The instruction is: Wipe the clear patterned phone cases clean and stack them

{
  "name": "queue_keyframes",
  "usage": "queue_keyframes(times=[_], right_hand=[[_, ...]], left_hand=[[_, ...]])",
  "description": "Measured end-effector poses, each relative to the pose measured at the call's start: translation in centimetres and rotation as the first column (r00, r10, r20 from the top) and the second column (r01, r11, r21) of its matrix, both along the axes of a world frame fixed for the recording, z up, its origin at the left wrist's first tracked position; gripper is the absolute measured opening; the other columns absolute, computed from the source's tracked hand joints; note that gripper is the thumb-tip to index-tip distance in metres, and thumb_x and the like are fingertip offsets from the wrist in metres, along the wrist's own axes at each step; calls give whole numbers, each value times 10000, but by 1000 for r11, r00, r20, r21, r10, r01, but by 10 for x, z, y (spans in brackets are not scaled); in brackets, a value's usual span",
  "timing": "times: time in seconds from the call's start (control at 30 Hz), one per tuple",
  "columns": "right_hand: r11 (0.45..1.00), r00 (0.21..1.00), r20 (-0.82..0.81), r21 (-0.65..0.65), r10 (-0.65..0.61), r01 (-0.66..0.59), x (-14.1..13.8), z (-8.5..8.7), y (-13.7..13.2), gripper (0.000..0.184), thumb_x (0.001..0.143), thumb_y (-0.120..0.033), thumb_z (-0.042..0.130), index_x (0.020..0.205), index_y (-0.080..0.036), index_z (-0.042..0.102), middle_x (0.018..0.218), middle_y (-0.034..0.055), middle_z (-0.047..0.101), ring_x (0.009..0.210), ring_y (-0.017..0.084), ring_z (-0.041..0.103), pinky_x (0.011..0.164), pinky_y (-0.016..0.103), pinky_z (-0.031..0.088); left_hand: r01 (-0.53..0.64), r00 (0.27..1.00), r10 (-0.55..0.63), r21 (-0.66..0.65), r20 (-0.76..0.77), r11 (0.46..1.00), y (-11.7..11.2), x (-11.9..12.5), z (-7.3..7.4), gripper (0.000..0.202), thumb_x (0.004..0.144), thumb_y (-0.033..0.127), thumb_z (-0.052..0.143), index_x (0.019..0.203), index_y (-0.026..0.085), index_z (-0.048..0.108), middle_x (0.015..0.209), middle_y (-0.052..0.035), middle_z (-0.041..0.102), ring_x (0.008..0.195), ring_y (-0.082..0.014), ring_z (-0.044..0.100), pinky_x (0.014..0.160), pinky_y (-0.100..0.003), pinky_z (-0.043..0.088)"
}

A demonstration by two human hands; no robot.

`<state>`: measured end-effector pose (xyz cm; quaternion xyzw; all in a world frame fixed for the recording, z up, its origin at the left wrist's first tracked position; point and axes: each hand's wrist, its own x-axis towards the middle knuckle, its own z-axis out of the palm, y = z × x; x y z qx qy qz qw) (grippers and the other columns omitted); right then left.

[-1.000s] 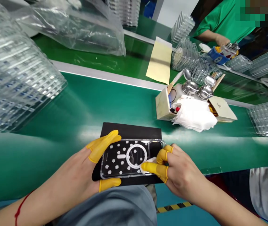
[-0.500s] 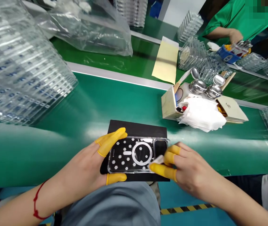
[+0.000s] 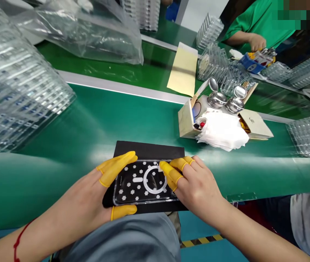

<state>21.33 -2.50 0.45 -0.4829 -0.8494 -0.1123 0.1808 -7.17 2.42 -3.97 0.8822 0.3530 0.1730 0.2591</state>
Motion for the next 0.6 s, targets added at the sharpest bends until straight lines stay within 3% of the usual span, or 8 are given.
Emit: queue_keyframes(times=[0.07, 0.17, 0.27, 0.33, 0.47, 0.6], right_hand=[[1000, 999, 53, 28, -11, 9, -3, 2, 2, 444, 1016, -24, 447, 688, -199, 690, 641, 37, 521, 614, 200, 394, 599, 344, 331], [999, 990, 139, -14, -34, 36, 4, 11, 2, 475, 986, 9, 448, 597, -213, 606, 627, 40, 470, 616, 204, 380, 590, 337, 324], [996, 983, 181, -79, -30, 45, 16, 19, -4, 456, 967, 0, 453, 585, -211, 588, 620, 42, 463, 598, 203, 423, 564, 329, 386], [992, 994, 93, -110, -60, 70, 22, 23, -11, 441, 977, -33, 468, 592, -199, 605, 620, 42, 480, 583, 193, 469, 548, 315, 450], [969, 975, -119, -187, -186, 162, 32, 27, -22, 235, 1005, -113, 555, 896, -116, 763, 778, 79, 652, 658, 188, 632, 570, 292, 551], [936, 938, -275, -333, -210, 112, 33, 28, -24, 164, 1016, -159, 611, 1056, -174, 770, 899, 60, 724, 764, 178, 702, 604, 263, 580]], left_hand=[[-2, 1000, 2, 14, 1, 1000, -1, 0, 0, 812, 972, 714, 609, 1631, 326, 335, 1571, -67, 595, 1364, -301, 641, 1168, -436, 535], [-9, 1000, 8, 20, 8, 1000, -1, 0, 0, 808, 976, 718, 598, 1628, 315, 341, 1583, -83, 582, 1365, -312, 637, 1172, -451, 530], [-10, 1000, 10, 10, 10, 1000, -2, 1, 0, 800, 978, 717, 595, 1626, 320, 344, 1581, -82, 583, 1363, -316, 637, 1164, -454, 537], [-10, 1000, 10, 4, 9, 1000, -2, 1, 1, 801, 978, 718, 594, 1627, 321, 345, 1581, -80, 583, 1359, -316, 640, 1157, -450, 542], [2, 1000, -2, -5, 8, 1000, -2, 1, 3, 803, 990, 705, 586, 1641, 318, 317, 1568, -85, 591, 1367, -314, 633, 1159, -448, 539], [29, 1000, -29, -5, -7, 1000, 0, 1, 5, 828, 992, 694, 593, 1654, 301, 289, 1580, -92, 577, 1408, -314, 595, 1193, -447, 507]])
